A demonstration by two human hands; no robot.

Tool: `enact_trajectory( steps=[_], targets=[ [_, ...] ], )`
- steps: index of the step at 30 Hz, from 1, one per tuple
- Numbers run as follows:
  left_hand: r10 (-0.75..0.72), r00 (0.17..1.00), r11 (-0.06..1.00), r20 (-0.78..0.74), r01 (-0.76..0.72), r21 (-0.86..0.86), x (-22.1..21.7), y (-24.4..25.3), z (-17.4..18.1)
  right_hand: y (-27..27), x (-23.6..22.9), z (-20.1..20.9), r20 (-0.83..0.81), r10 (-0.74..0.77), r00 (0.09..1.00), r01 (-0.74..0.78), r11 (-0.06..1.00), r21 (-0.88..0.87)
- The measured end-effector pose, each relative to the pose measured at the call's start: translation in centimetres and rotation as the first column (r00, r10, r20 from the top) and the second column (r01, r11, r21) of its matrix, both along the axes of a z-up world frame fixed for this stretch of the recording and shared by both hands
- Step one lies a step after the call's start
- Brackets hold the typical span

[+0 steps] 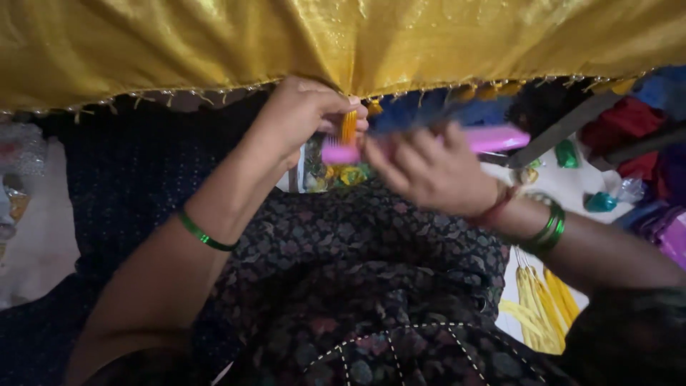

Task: Adding decorative yellow tassels to the edge of a fabric.

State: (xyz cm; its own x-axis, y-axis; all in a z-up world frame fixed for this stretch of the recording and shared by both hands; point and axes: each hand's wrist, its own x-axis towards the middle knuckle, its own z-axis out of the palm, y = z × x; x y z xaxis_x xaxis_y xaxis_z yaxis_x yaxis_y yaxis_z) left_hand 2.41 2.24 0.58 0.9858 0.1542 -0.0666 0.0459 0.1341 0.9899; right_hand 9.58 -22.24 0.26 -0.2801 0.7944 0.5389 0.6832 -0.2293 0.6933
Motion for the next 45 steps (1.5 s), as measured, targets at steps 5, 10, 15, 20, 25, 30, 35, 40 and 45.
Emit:
enact_trajectory(
  steps=[5, 10, 15, 20, 25, 30, 35, 40, 45],
  targets=[
    [0.019, 1.000, 0.996, -0.007, -0.018, 0.092, -1.0, -0.6, 0.3, -2.5, -4.8, -4.4, -0.126, 0.162, 0.979, -0.180, 0.972, -0.152],
    [0.056, 0.957, 0.886, 0.284, -0.179, 0.427, -2.4, -2.3, -3.4, -2.4, -8.4, -12.3, -0.640, -0.090, 0.763, -0.243, 0.877, -0.414],
    [0.190, 0.936, 0.935, 0.295, -0.264, 0.236, -4.4, -4.1, -7.0, -0.3, -7.3, -8.9, -0.925, 0.321, 0.202, -0.048, 0.947, 0.318],
    [0.168, 0.946, 0.958, 0.276, -0.223, 0.182, -5.4, -4.4, -8.5, 5.3, -3.9, -3.0, -0.728, 0.542, -0.420, 0.276, 0.840, 0.467],
    [0.047, 0.997, 0.939, 0.059, -0.064, 0.338, -6.0, -2.9, -7.8, 7.9, -3.0, -4.4, -0.241, 0.518, -0.821, 0.334, 0.778, 0.533],
    [0.195, 0.944, 0.925, 0.265, -0.267, 0.271, -4.3, -2.0, -3.4, 7.9, -5.0, -7.0, -0.831, 0.440, 0.339, 0.311, 0.782, 0.541],
    [0.118, 0.969, 0.993, 0.216, -0.115, -0.025, -2.1, -3.9, -3.5, 6.8, -5.1, -7.1, -0.776, 0.307, 0.552, 0.238, 0.833, 0.499],
    [0.254, 0.901, 0.934, 0.350, -0.323, 0.154, -3.0, -4.7, -6.7, 5.6, -5.6, -4.4, -0.796, 0.405, 0.450, 0.252, 0.798, 0.548],
    [0.192, 0.956, 0.915, 0.221, -0.255, 0.311, -4.0, -4.3, -8.8, 7.5, -2.1, -4.3, -0.310, 0.521, -0.796, 0.348, 0.811, 0.470]
  ],
)
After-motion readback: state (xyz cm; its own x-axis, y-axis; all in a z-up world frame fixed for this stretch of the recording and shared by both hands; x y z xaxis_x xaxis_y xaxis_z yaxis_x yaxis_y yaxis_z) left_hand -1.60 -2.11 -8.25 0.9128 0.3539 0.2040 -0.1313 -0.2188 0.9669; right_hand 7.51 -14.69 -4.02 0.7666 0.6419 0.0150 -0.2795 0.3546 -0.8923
